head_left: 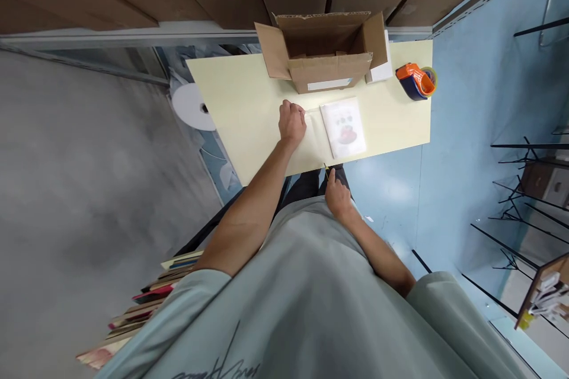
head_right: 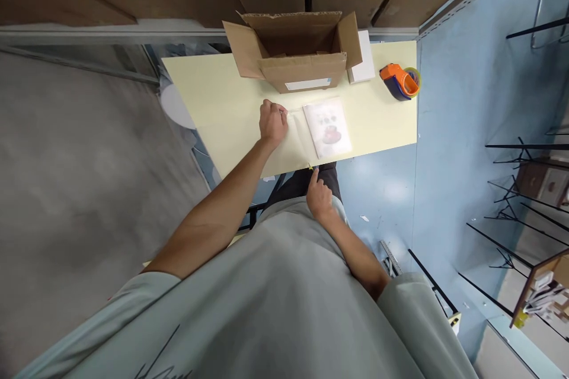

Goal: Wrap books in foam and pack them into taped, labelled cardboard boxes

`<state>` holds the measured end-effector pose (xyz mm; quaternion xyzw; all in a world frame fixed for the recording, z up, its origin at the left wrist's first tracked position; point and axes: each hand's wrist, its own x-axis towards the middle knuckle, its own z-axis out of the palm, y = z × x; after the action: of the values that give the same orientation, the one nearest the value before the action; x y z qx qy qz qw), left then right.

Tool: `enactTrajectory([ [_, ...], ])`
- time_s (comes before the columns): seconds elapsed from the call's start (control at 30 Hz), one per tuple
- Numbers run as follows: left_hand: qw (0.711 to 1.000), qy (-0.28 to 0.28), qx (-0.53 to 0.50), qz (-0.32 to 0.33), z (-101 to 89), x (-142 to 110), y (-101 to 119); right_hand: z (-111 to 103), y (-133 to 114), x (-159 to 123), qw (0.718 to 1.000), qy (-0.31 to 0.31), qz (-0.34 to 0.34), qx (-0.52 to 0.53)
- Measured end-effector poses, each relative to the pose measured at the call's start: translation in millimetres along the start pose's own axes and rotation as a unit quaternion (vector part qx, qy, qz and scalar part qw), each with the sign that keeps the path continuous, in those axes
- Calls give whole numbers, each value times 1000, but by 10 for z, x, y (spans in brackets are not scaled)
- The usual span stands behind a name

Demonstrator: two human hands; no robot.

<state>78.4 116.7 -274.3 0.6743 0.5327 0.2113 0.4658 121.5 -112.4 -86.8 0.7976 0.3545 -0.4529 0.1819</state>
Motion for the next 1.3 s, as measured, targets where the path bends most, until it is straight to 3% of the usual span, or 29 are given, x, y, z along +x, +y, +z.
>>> enactTrajectory([
  [0.13,1000,-2,14,-8,18,4,-12,8,221,-195,999,-50,-6,3],
  [0.27,999,-21,40,9,-56,9,27,-232,390,-145,997,11,-39,60],
  [0.43,995,-26,96,26,-209,-343,175,-540,595,388,977,102,-83,168],
  [0.6,985,-3,154,-80,-156,-1080,268,-697,670,1055,942,166,-162,243],
  [0.73,985,-6,126,-121,-87,-1350,225,-758,696,1371,942,161,-185,231],
  [0.9,983,64,82,-148,-208,-1183,144,-787,723,1513,941,148,-194,236],
  [1.17,960,223,10,-167,-561,-522,237,-845,701,1543,934,134,-197,267],
  [1.23,962,228,5,-153,-618,-349,300,-880,693,1539,929,135,-204,277],
  [1.3,970,196,24,-139,-646,-216,351,-924,692,1538,926,145,-209,280],
])
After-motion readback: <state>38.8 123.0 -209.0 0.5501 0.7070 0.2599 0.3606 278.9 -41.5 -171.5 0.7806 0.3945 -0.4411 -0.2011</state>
